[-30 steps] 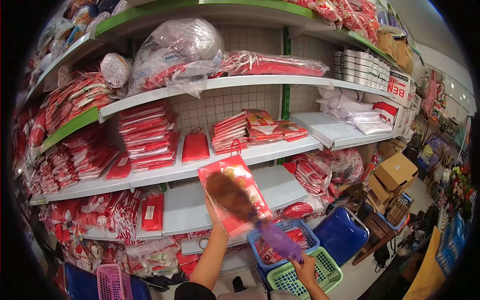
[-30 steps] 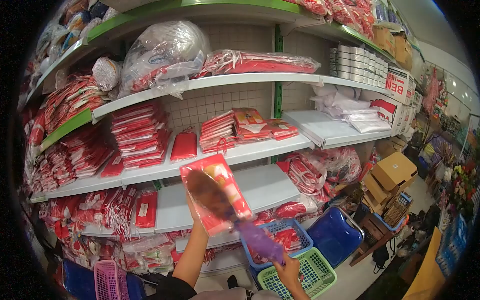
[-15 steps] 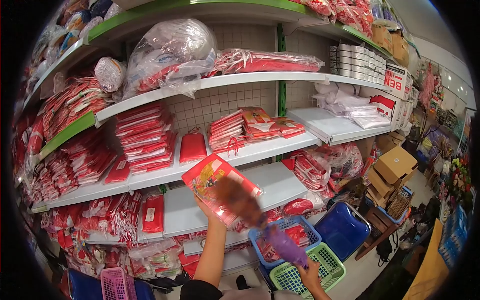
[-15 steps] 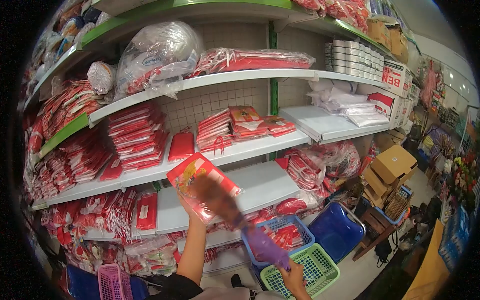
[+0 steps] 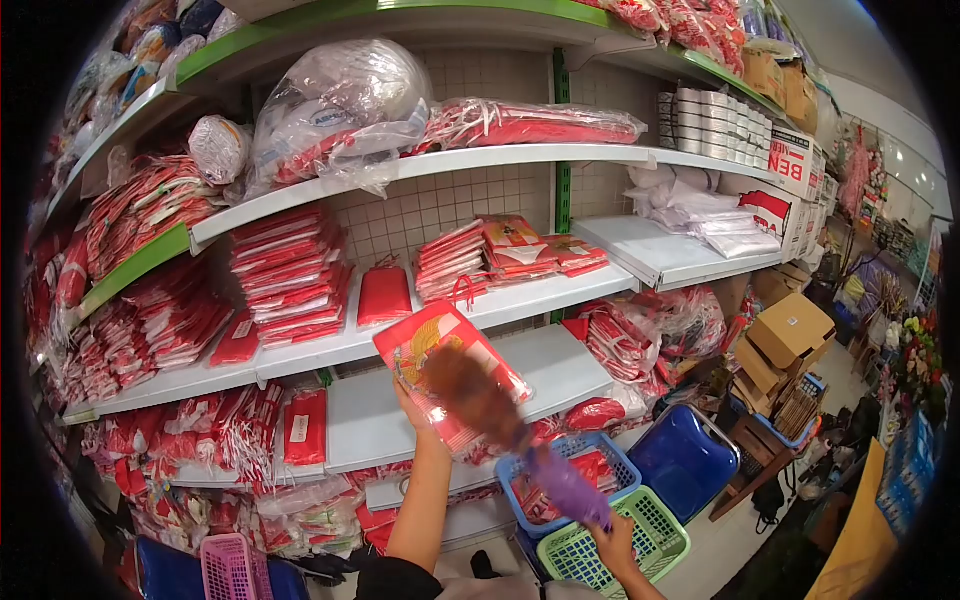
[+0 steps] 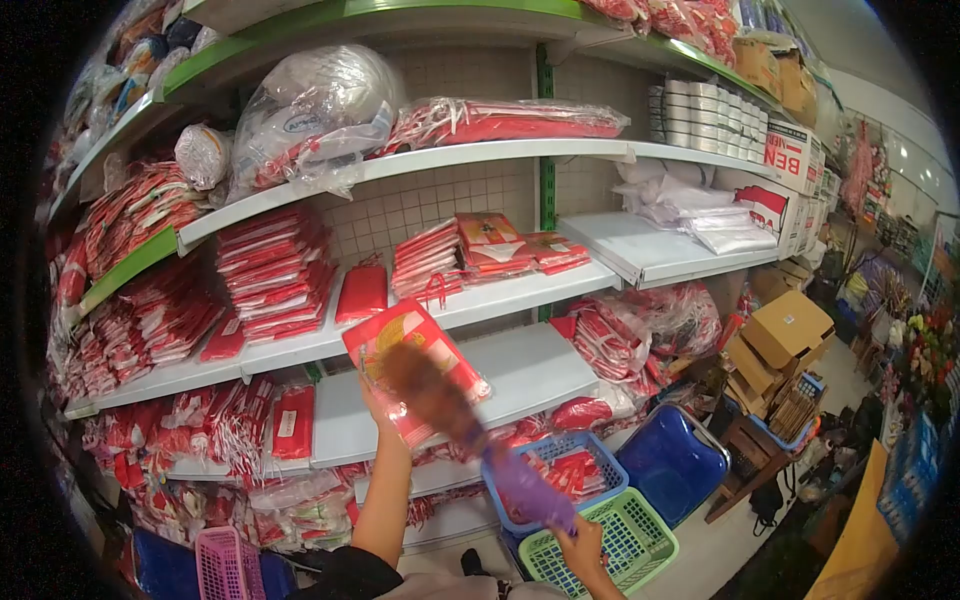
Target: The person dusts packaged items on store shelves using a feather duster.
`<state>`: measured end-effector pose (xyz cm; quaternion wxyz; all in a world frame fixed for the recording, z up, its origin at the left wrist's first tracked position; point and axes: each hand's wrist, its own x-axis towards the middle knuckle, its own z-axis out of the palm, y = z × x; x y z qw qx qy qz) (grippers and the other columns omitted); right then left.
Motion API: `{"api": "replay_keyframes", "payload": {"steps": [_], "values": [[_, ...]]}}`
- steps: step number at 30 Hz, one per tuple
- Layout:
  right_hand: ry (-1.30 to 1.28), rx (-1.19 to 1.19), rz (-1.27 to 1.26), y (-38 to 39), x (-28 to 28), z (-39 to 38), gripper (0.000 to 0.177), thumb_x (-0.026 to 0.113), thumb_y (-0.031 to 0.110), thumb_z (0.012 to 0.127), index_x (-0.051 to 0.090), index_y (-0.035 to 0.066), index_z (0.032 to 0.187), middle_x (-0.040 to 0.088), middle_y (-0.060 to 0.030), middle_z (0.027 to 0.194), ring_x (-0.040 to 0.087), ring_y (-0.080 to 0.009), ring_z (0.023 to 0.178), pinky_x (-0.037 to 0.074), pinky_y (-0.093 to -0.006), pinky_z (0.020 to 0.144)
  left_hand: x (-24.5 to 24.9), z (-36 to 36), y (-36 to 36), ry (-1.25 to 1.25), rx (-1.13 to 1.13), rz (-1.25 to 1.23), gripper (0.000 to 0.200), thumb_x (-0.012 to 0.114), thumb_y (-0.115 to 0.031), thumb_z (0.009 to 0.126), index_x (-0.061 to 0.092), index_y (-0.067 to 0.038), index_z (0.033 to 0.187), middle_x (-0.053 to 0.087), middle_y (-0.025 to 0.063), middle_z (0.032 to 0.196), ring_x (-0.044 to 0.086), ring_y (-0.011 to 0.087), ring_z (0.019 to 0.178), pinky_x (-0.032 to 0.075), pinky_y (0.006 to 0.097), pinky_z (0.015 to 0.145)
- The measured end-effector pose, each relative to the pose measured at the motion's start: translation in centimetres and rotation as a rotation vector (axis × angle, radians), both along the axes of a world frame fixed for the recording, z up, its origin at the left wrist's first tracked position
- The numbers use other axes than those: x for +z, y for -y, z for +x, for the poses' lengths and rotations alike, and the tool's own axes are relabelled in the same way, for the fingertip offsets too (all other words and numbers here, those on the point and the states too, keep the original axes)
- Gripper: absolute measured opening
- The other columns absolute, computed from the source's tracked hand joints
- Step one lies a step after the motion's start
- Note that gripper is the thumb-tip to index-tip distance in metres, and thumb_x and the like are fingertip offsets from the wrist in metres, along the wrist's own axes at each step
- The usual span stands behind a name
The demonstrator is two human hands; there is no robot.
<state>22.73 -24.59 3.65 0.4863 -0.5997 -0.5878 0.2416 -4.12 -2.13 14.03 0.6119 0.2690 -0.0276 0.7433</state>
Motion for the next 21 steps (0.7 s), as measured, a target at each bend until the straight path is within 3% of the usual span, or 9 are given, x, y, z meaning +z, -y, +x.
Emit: {"api": "replay_keyframes", "payload": {"steps": [2, 4, 7, 9, 10, 14, 17, 18, 21], "values": [[0.018, -0.031, -0.022, -1.1, 2.0, 0.0, 0.025, 0.068, 0.02, 0.075, 0.063, -0.001, 0.087, 0.058, -0.0166, 0.058, 0.057, -0.0231, 0.047, 0.04, -0.0339, 0.047, 3.7, 1.5, 2.8, 0.012, -0.081, -0.024, 0.064, 0.032, -0.057, 0.087, 0.044, -0.006, 0.124, 0.05, 0.0152, 0.122, 0.051, 0.0291, 0.106, 0.041, 0.045, 0.092], [0.193, 0.019, 0.054, -2.2, 4.0, 0.1, 0.028, 0.067, 0.023, 0.077, 0.062, -0.002, 0.088, 0.057, -0.0171, 0.058, 0.055, -0.0283, 0.047, 0.04, -0.0353, 0.048, -1.5, 1.4, -0.8, 0.123, -0.509, 0.414, 0.065, 0.032, -0.058, 0.086, 0.044, -0.006, 0.123, 0.051, 0.0146, 0.121, 0.051, 0.029, 0.106, 0.041, 0.046, 0.09], [0.284, 0.025, 0.306, -5.2, 5.5, 0.7, 0.031, 0.068, 0.023, 0.075, 0.061, 0.0, 0.094, 0.057, -0.0181, 0.061, 0.055, -0.0325, 0.049, 0.041, -0.0378, 0.05, -1.1, 2.5, 0.2, 0.049, -0.351, 0.159, 0.063, 0.03, -0.056, 0.088, 0.043, -0.006, 0.125, 0.052, 0.0142, 0.118, 0.052, 0.0298, 0.105, 0.042, 0.0459, 0.089], [0.142, -0.043, 0.22, -6.9, 8.1, 0.5, 0.034, 0.068, 0.022, 0.072, 0.061, 0.001, 0.097, 0.058, -0.0183, 0.062, 0.055, -0.0344, 0.052, 0.041, -0.0398, 0.051, 2.7, 4.7, 3.7, -0.014, -0.263, -0.03, 0.062, 0.03, -0.053, 0.089, 0.039, -0.008, 0.129, 0.05, 0.015, 0.119, 0.051, 0.0311, 0.105, 0.042, 0.0468, 0.088], [0.073, -0.076, 0.177, -7.6, 9.2, 0.6, 0.035, 0.068, 0.022, 0.071, 0.06, 0.002, 0.099, 0.058, -0.0183, 0.062, 0.055, -0.0354, 0.053, 0.041, -0.0408, 0.051, 3.3, 5.2, 4.5, -0.053, -0.246, -0.051, 0.061, 0.031, -0.053, 0.089, 0.044, -0.004, 0.124, 0.052, 0.014, 0.119, 0.052, 0.0298, 0.107, 0.04, 0.0454, 0.094], [0.486, 0.046, 0.456, -9.7, 11.4, 1.4, 0.034, 0.066, 0.024, 0.074, 0.059, 0.001, 0.099, 0.055, -0.0198, 0.061, 0.054, -0.0377, 0.056, 0.039, -0.0424, 0.051, 0.8, 5.8, 3.4, -0.047, -0.455, 0.105, 0.058, 0.029, -0.047, 0.09, 0.043, -0.002, 0.125, 0.051, 0.0163, 0.122, 0.05, 0.03, 0.11, 0.039, 0.0457, 0.096], [0.371, -0.116, 0.375, -11.2, 12.1, 1.0, 0.035, 0.065, 0.026, 0.077, 0.059, -0.002, 0.097, 0.057, -0.0197, 0.062, 0.056, -0.0359, 0.054, 0.042, -0.0381, 0.051, 1.8, 6.8, 3.8, -0.087, -0.587, 0.002, 0.061, 0.031, -0.05, 0.089, 0.042, -0.002, 0.125, 0.05, 0.0172, 0.123, 0.05, 0.0309, 0.111, 0.037, 0.0454, 0.098], [0.312, -0.11, 0.342, -11.5, 11.9, 0.9, 0.036, 0.065, 0.026, 0.077, 0.059, -0.001, 0.1, 0.058, -0.0199, 0.064, 0.057, -0.036, 0.057, 0.042, -0.0383, 0.051, 3.1, 7.3, 5.0, -0.205, -0.428, -0.159, 0.063, 0.032, -0.052, 0.089, 0.042, -0.002, 0.126, 0.05, 0.0174, 0.122, 0.05, 0.0311, 0.11, 0.037, 0.0452, 0.099], [0.395, 0.012, 0.418, -10.8, 11.2, 1.4, 0.036, 0.065, 0.026, 0.077, 0.059, 0.001, 0.102, 0.055, -0.0202, 0.063, 0.054, -0.0388, 0.058, 0.039, -0.0432, 0.051, 4.0, 7.4, 5.0, -0.093, -0.481, -0.09, 0.061, 0.033, -0.049, 0.089, 0.041, -0.002, 0.126, 0.05, 0.0163, 0.123, 0.051, 0.0301, 0.109, 0.037, 0.0454, 0.098]]}}
